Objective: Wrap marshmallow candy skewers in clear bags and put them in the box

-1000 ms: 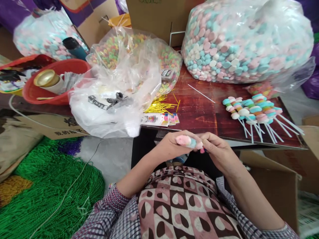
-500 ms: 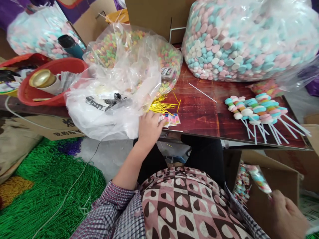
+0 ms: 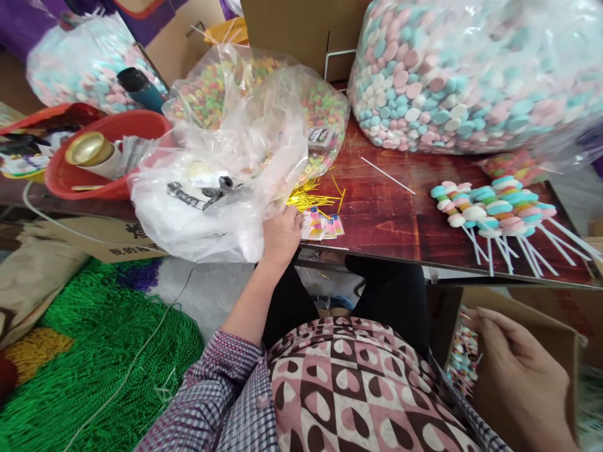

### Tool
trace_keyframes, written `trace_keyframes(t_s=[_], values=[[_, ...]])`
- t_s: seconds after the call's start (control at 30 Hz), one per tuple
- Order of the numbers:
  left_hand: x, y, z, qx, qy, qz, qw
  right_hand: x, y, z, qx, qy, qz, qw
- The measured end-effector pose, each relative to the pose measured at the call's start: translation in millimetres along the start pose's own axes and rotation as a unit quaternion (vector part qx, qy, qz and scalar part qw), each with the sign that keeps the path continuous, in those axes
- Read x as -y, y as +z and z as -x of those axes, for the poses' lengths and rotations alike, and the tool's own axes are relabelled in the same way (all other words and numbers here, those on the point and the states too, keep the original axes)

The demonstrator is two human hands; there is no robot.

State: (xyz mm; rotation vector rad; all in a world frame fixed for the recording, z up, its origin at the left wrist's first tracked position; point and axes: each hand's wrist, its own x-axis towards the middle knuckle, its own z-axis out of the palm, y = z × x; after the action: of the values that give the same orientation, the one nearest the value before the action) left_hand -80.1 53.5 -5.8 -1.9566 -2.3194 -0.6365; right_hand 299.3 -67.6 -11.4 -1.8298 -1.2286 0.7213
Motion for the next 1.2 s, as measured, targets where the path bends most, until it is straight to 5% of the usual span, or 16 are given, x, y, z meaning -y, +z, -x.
trace_keyframes(t_s=[0.1, 0.2, 0.33, 0.43, 0.6, 0.67, 0.73, 0.87, 1.07, 1.2], values=[[-9.4, -12.7, 5.1, -0.064, 0.04, 0.078, 0.994, 50.0, 35.3, -5.3, 0.048, 0.008, -0.07, 0.996], [-34.8, -30.3, 17.5, -0.078, 0.125, 0.186, 0.971, 93.4, 73.3, -12.8, 0.163, -0.032, -0.15, 0.975], [-68.2, -40.1, 38.7, 0.004, 0.181, 0.278, 0.943, 125.6, 111.2, -22.0, 0.255, -0.055, -0.237, 0.936], [-76.7, -38.4, 48.4, 0.091, 0.121, 0.378, 0.913, 128.9, 120.3, -23.9, 0.246, -0.037, -0.267, 0.931], [-67.6, -35.3, 50.3, 0.324, -0.018, 0.538, 0.778, 119.6, 112.2, -24.2, 0.21, -0.033, -0.285, 0.935], [-63.2, -34.5, 50.0, 0.362, -0.048, 0.553, 0.749, 117.4, 109.2, -26.4, 0.2, -0.038, -0.281, 0.938], [-60.6, -34.0, 49.9, 0.358, -0.071, 0.551, 0.75, 116.6, 108.1, -29.5, 0.214, -0.032, -0.28, 0.935], [-61.3, -36.4, 48.8, 0.33, -0.045, 0.504, 0.797, 115.6, 110.9, -33.0, 0.249, -0.018, -0.256, 0.934], [-67.6, -36.5, 47.9, 0.315, -0.018, 0.451, 0.835, 104.5, 120.4, -29.2, 0.147, -0.045, -0.136, 0.979], [-69.2, -29.9, 49.3, 0.321, 0.004, 0.431, 0.843, 98.6, 120.3, -32.0, 0.206, 0.0, -0.204, 0.957]])
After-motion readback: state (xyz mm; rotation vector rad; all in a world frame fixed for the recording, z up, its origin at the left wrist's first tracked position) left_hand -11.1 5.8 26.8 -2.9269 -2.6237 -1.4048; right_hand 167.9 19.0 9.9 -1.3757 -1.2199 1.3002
